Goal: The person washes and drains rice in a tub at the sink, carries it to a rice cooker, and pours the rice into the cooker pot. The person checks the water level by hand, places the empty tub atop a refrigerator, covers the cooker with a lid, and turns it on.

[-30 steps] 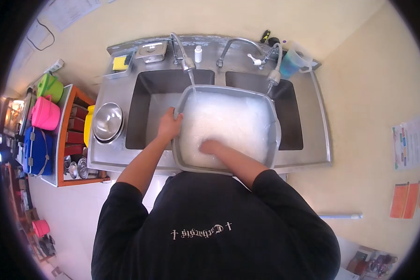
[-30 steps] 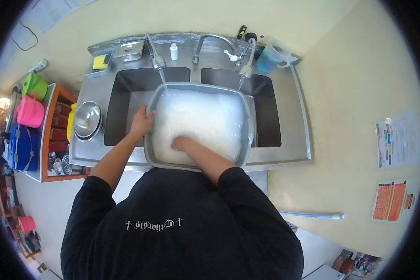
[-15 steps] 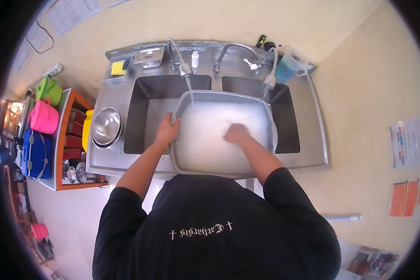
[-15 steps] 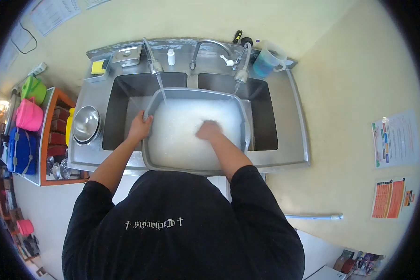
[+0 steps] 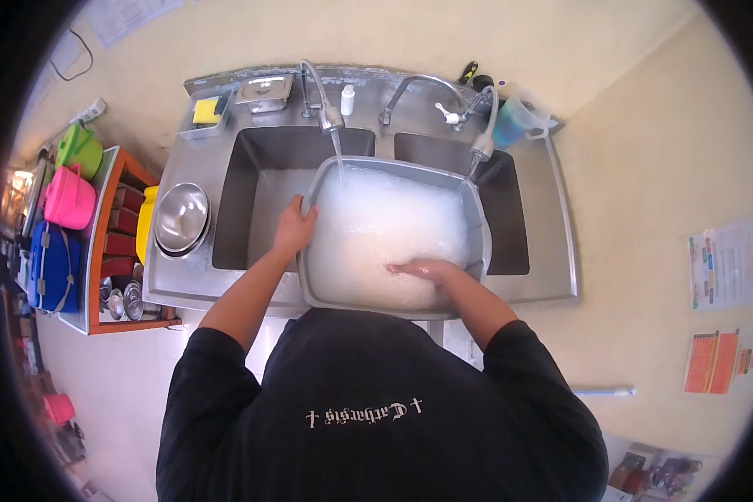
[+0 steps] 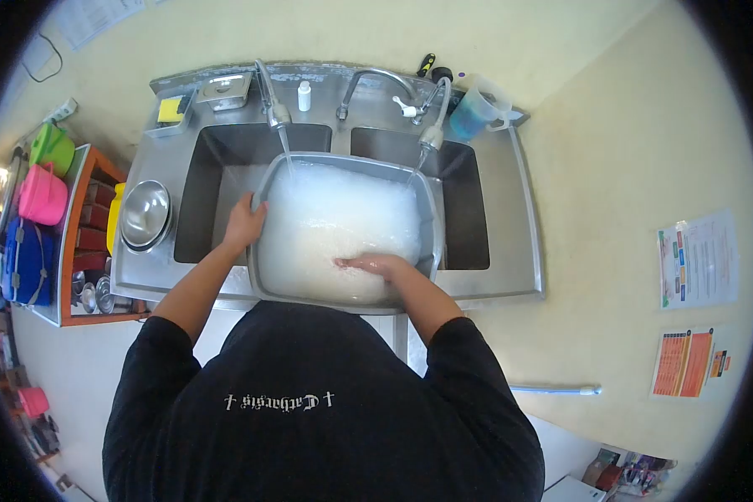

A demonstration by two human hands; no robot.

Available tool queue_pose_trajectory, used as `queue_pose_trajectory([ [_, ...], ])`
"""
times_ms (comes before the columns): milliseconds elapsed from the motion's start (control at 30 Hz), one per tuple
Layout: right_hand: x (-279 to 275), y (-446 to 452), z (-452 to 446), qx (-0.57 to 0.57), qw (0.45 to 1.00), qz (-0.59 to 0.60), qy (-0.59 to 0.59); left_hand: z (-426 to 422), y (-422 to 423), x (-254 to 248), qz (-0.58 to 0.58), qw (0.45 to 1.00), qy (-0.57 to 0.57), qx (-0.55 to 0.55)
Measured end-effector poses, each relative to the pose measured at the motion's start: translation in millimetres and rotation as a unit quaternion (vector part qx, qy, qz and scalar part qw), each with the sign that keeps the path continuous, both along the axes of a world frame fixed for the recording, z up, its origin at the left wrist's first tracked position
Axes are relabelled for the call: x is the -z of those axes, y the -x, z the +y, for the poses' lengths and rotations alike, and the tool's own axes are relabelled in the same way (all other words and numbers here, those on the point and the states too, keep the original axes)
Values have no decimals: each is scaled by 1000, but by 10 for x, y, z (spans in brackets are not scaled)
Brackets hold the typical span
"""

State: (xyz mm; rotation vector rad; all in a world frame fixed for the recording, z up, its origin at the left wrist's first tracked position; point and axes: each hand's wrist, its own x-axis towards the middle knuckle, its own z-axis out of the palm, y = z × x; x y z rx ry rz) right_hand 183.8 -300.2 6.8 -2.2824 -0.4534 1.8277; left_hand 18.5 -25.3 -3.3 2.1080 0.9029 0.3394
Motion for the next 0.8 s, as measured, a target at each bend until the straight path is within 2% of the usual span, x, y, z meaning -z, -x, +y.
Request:
queue_pose_trajectory([
  [67,560,-67,-1,21,992,100,-80,-11,-13,-9,-7,1000,-22,-13],
  [167,326,83,177,58,977,171,-116,-25,-12,-67,-2,1000,-16,-9],
  [200,201,155,217,59,976,173,-116,-19,-9,-59,0,1000,-16,-9],
  [267,-24,262,275,140,972,120,-143,-6,-9,-46,-3,1000,-6,-4],
  [400,-77,241,315,227,951,124,-172,-11,-3,-75,-26,1000,11,0],
  [467,72,171,303,298,884,141,-332,-2,-4,-59,-35,999,9,0],
  [500,172,107,307,298,883,140,-333,-1,-5,-54,-35,999,9,1],
  [567,356,-25,305,138,882,-100,-438,1,-15,-45,-33,999,6,1],
  [600,316,-32,285,140,882,-101,-438,3,-20,-43,-33,999,5,3],
  [667,237,-36,237,13,837,-328,-438,16,-21,-42,-32,999,25,6],
  [800,365,-106,190,-65,812,-418,-403,37,-20,-2,-36,999,27,14],
])
